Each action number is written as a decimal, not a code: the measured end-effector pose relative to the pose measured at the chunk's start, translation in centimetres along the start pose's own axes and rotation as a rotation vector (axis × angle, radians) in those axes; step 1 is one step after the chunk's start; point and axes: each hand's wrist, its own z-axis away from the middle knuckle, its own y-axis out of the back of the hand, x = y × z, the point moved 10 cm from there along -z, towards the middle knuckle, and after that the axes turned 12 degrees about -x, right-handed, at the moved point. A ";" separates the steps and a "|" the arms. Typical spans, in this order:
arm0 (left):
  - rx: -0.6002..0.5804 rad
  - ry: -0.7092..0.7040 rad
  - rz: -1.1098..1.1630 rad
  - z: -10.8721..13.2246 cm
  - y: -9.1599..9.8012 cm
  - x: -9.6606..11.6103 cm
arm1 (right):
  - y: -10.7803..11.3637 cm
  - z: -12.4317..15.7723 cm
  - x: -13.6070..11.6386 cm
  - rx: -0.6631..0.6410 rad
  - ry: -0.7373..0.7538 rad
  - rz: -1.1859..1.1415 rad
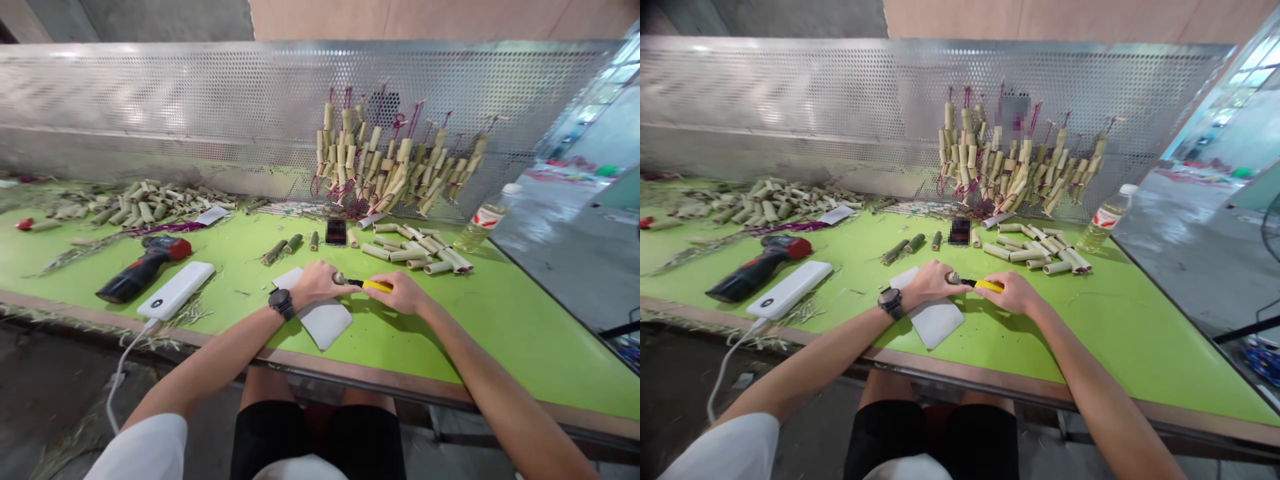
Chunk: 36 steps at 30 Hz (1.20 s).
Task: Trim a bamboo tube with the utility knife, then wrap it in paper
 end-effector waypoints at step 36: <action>0.054 -0.047 0.057 0.1 0.5 0.1 | 0.6 0.2 -0.3 0.059 0.026 0.036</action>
